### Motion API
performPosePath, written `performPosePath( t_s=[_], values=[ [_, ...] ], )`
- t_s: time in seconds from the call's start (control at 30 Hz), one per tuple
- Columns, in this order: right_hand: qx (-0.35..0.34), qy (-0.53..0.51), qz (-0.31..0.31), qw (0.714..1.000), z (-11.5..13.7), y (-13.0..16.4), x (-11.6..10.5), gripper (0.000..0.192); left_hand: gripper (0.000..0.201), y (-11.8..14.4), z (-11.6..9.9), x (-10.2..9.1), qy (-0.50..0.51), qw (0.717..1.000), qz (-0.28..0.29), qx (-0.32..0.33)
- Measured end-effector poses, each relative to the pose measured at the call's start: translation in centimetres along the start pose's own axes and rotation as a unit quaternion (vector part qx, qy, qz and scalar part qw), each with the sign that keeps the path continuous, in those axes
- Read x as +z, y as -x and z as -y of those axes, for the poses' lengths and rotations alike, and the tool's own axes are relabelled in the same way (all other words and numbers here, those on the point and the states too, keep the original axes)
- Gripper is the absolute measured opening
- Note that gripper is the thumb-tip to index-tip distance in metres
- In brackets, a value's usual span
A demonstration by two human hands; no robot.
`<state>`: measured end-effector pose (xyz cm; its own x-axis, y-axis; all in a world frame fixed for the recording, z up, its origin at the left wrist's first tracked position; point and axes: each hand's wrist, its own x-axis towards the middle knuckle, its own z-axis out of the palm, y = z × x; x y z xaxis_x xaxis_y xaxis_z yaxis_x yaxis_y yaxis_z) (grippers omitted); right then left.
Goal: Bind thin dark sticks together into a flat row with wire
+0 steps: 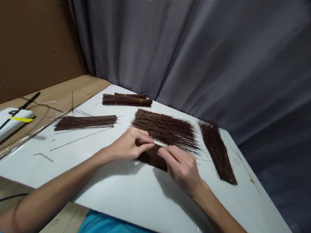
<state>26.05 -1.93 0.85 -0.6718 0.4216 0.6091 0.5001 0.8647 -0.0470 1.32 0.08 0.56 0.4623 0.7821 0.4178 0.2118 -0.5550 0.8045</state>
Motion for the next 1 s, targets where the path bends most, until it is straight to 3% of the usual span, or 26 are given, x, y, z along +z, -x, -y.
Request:
performPosePath(
  t_s=[0.1,0.27,0.37,0.47,0.57,0.67,0.73,0.83,1.0],
  values=[
    [0.031,-0.03,0.048,0.998,-1.0,-1.4,-1.5,0.022,0.026,0.1,0.0,0.2,-0.065,0.996,0.047,0.049],
    [0.109,-0.234,0.125,0.958,-3.4,-3.8,-2.4,0.021,0.024,0.3,-0.5,0.2,-0.001,0.994,0.088,0.063],
    [0.151,-0.314,0.154,0.925,-3.9,-4.3,-2.1,0.024,0.019,0.4,-0.6,0.0,0.055,0.995,0.058,0.059],
    [0.171,-0.331,0.122,0.92,-3.4,-3.8,-1.2,0.024,0.018,0.5,-0.6,0.0,0.078,0.996,-0.01,0.029],
    [0.163,-0.295,0.031,0.941,-1.9,-2.5,-0.1,0.02,0.022,0.5,-0.4,0.3,0.087,0.993,-0.074,-0.018],
    [0.132,-0.169,-0.015,0.977,-0.3,-1.1,0.7,0.018,0.026,0.3,-0.1,0.7,0.08,0.989,-0.114,-0.048],
    [0.078,-0.042,-0.005,0.996,0.3,-0.5,0.6,0.019,0.026,0.2,0.1,0.9,0.039,0.994,-0.096,-0.038],
    [0.008,0.085,0.024,0.996,0.3,-0.9,-0.8,0.02,0.029,0.3,0.2,0.9,-0.052,0.998,-0.023,0.014],
    [0.014,0.02,0.136,0.99,-2.3,-3.2,-3.5,0.028,0.025,0.3,-0.4,0.5,-0.063,0.996,0.048,0.042]
  ],
)
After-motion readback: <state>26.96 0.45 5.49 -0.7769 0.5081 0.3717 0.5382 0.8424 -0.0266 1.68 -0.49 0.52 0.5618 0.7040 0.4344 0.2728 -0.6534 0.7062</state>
